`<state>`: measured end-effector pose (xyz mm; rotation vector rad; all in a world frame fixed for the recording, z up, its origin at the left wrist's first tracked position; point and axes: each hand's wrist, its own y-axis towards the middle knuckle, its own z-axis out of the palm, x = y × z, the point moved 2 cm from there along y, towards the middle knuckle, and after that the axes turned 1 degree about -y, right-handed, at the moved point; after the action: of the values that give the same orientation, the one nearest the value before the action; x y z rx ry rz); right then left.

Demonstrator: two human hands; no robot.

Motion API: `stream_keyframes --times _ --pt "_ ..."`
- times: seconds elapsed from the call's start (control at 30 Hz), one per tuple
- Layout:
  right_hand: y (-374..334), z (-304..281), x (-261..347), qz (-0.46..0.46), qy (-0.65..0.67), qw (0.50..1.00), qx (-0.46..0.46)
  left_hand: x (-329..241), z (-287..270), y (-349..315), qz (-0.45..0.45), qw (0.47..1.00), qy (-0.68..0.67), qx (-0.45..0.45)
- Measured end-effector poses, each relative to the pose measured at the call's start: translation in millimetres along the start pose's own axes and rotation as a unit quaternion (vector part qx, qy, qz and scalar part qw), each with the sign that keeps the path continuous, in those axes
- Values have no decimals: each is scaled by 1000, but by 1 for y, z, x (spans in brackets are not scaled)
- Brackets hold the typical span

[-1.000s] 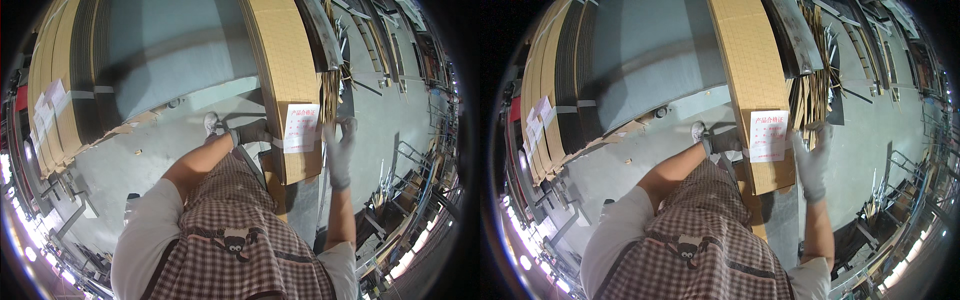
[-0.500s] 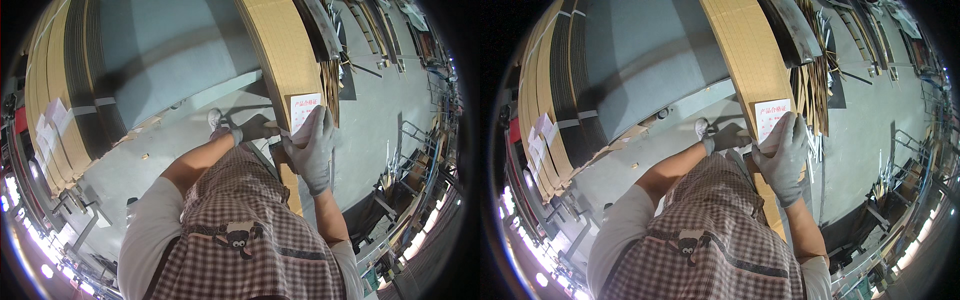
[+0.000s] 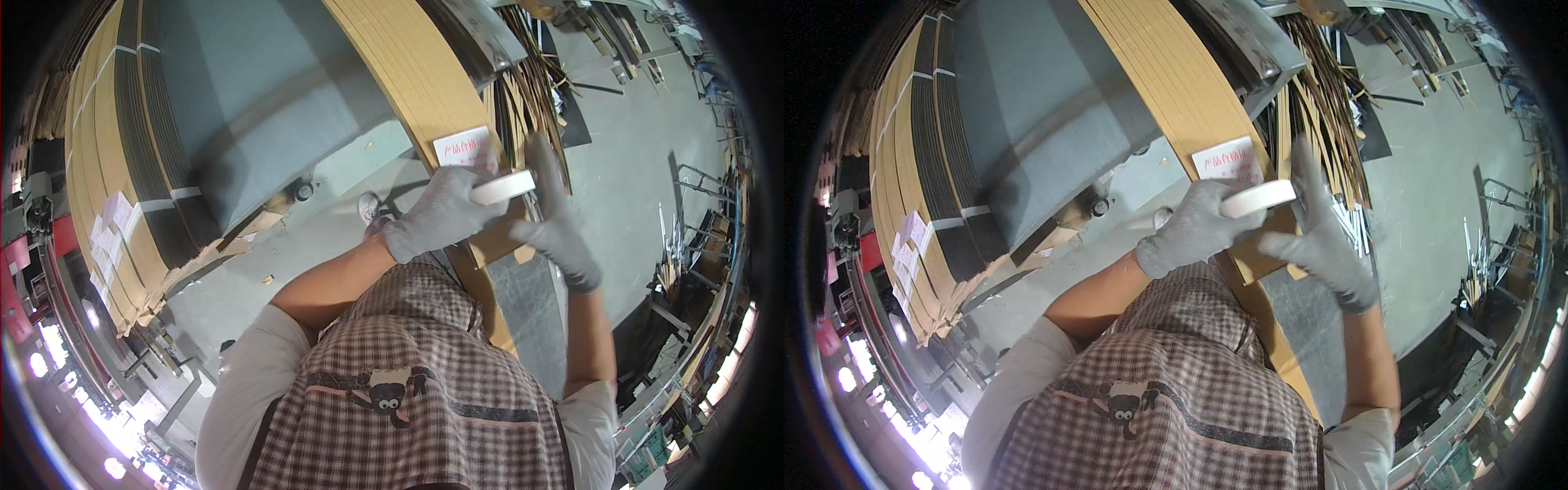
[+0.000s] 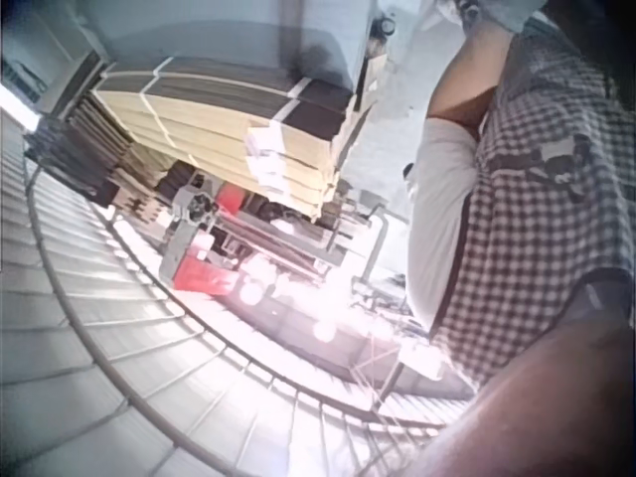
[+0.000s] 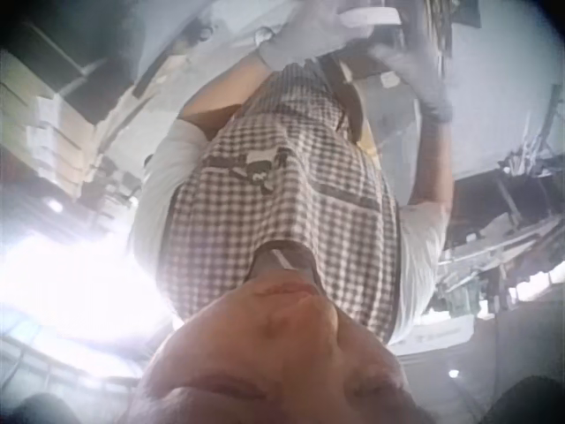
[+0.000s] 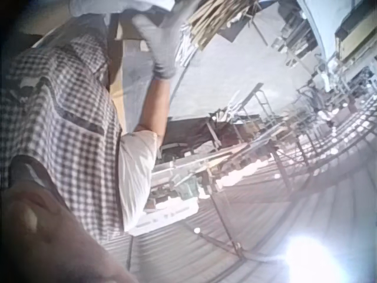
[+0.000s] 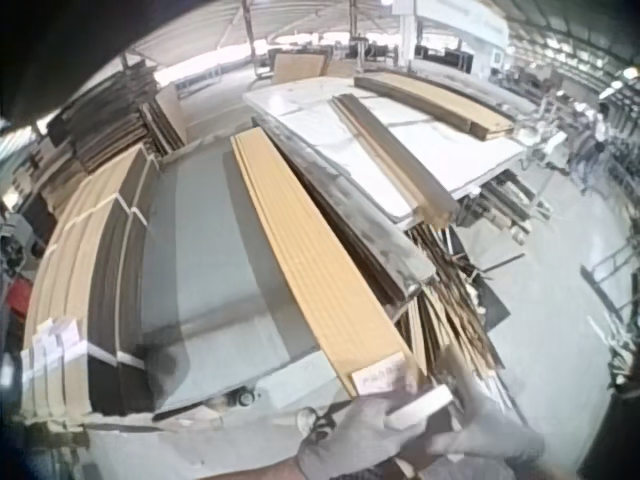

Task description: Gathering several long thin strips of material, wrapping them in a cardboard protective layer, and securing the bundle with white tape.

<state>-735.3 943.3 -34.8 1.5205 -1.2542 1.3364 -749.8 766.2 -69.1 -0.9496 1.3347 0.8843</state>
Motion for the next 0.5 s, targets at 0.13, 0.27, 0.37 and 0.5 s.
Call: stream_keyframes --times 0.13,0.27,0.37,0.5 --pt "40 -2 73 -186 -412 878 160 61 23 -2 59 993 100 -36" --pt "47 -34 63 -80 -561 800 200 15 21 1 254 877 397 -98" --pt "50 -43 48 -57 -549 802 228 16 18 -2 167 895 407 -80" --pt "70 -24 -59 -117 -648 735 162 7 21 -1 174 910 372 -60"
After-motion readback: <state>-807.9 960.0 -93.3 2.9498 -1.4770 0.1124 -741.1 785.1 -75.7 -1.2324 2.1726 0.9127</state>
